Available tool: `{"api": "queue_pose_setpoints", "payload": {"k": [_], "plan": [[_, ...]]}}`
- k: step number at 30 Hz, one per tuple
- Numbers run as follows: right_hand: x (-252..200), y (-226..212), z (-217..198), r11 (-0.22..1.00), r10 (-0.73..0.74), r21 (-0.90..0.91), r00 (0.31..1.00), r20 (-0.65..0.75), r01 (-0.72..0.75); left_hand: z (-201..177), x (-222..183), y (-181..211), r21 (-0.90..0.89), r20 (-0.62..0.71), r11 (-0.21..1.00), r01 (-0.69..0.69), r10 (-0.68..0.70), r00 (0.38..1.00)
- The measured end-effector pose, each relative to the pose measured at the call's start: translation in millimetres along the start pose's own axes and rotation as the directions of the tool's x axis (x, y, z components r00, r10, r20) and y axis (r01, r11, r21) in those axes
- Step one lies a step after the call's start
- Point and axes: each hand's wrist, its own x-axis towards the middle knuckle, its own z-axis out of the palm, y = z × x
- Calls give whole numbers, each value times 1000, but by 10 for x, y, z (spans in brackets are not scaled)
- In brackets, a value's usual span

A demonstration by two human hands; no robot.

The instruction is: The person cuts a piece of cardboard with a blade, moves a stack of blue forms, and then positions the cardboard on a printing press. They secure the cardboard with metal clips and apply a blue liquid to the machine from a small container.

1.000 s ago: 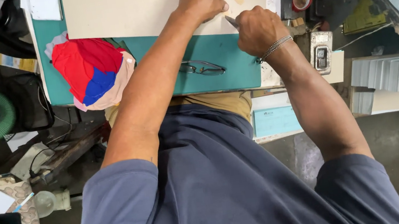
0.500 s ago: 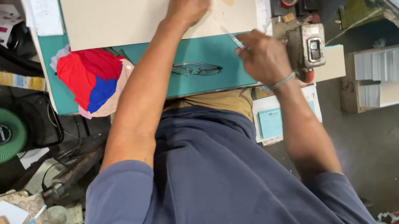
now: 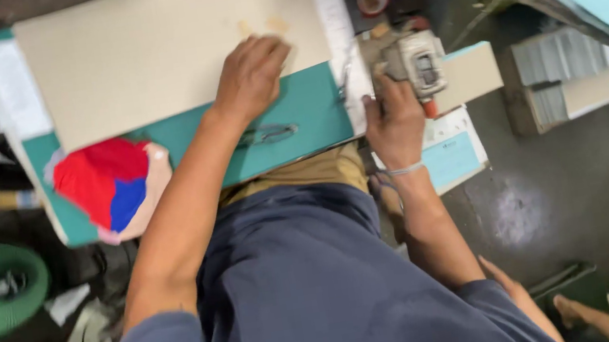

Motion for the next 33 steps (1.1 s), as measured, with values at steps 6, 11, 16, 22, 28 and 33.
{"api": "queue_pose_setpoints", "payload": {"k": [6, 11, 16, 22, 28, 33], "plan": [[87, 97, 89, 985, -29, -171, 994, -104, 11, -168, 163, 375, -83, 40, 996, 28, -25, 999], [183, 40, 15, 985, -85, -156, 992, -93, 70, -592, 66, 700, -70, -1, 973, 222, -222, 975], [309, -136, -134, 987, -142, 48, 967, -214, 156, -879, -528, 793, -19, -202, 918, 395, -391, 898], [505, -247, -148, 961, -37, 252, 957, -288, 113, -1064, -1280, 763, 145, -453, 811, 567, -455, 767], [575, -235, -108, 962, -63, 235, 949, -308, 140, -1182, -1775, 674, 222, -544, 738, 637, -449, 709], [569, -215, -137, 962, -44, 247, 962, -268, 113, -989, -2223, 334, 324, -554, 690, 647, -416, 721]]}}
